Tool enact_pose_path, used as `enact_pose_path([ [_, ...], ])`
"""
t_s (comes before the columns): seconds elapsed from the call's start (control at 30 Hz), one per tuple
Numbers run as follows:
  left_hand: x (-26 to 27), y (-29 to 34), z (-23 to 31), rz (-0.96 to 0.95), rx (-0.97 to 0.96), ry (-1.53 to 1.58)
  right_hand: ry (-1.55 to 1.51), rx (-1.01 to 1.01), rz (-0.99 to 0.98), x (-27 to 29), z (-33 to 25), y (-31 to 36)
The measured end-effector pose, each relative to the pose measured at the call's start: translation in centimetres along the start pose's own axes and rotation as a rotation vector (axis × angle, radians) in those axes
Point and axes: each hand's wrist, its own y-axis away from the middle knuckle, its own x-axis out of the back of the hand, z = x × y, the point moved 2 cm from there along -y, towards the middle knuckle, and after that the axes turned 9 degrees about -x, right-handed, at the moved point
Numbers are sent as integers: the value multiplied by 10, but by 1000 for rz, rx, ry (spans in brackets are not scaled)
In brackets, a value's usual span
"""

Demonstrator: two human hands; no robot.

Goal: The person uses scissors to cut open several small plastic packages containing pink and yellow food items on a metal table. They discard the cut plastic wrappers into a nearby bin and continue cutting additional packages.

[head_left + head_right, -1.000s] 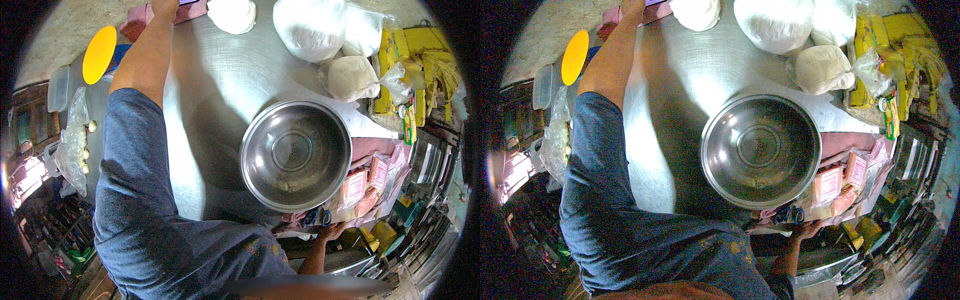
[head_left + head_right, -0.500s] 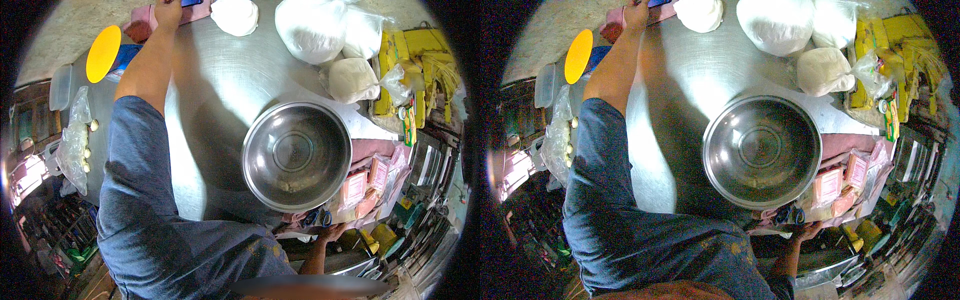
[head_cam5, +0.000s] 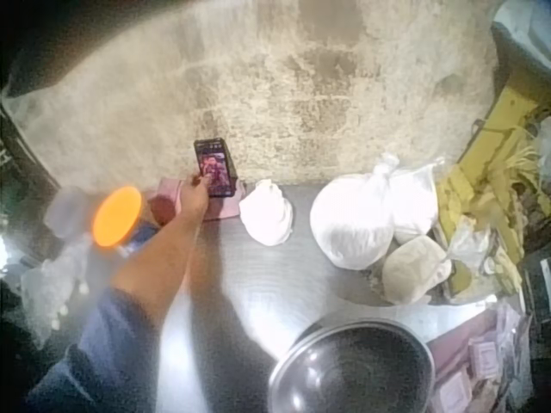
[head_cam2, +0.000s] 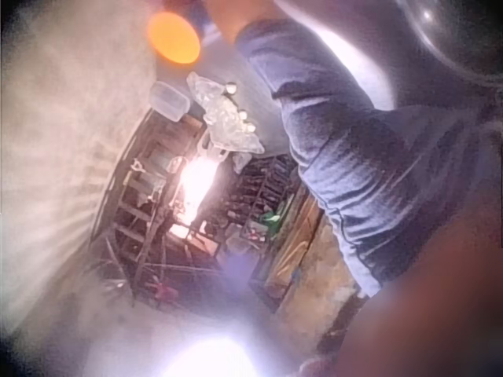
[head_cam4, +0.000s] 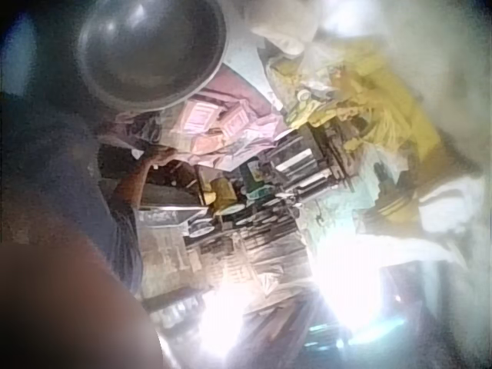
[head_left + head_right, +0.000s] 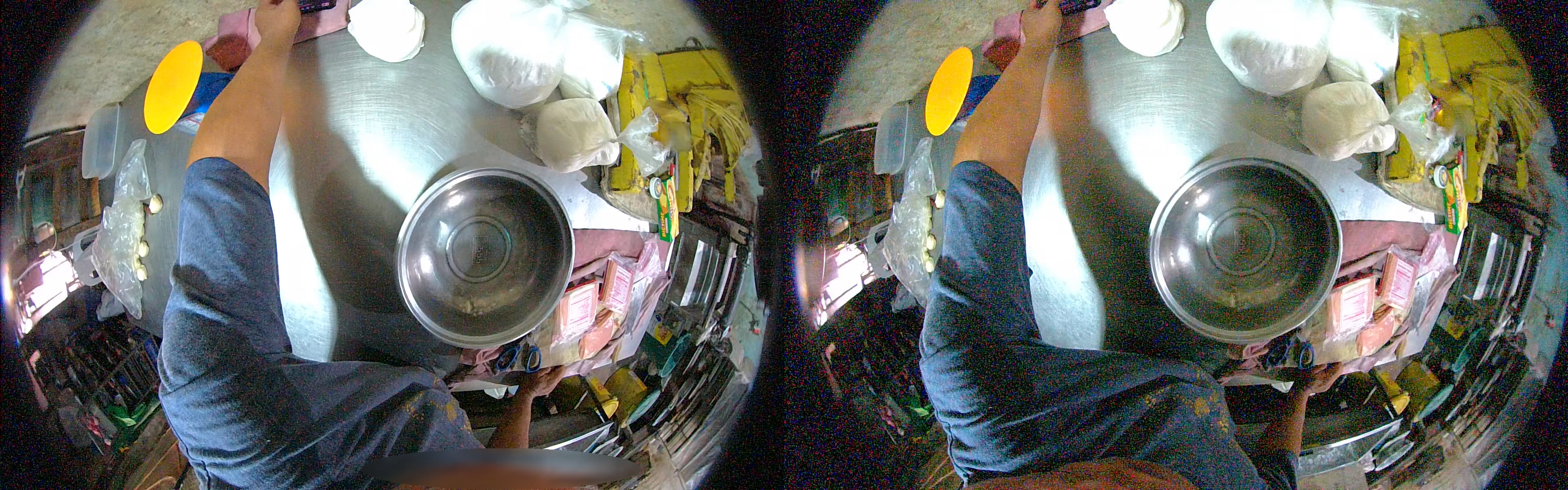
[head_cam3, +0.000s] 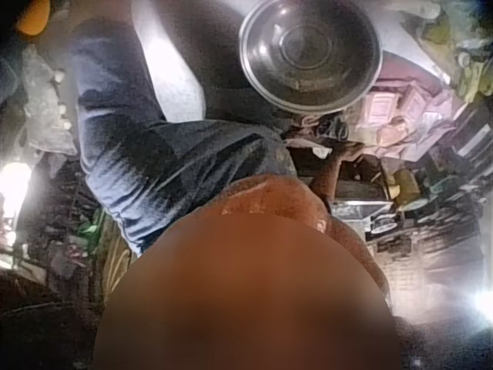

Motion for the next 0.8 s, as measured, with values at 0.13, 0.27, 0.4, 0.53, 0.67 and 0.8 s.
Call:
enact_pose_path([
  [0.13, -1, -5, 3, 3, -19, -49, -18, -34, -34, 1, -5, 0],
  [0.27, -3, -4, 10, -1, 3, -160, -75, 44, 2, 5, -6, 0],
  [0.4, -10, -1, 14, 7, 22, 59, 17, 105, 68, 5, -7, -1],
  [0.53, -12, -1, 12, 32, 65, 27, -59, 135, 28, 5, -12, -2],
  [0.67, -8, 0, 7, 32, 12, -15, 26, 23, -48, 9, -19, 0],
  [0.8, 0, 8, 8, 8, -36, 25, 7, -13, -43, 7, -19, 2],
])
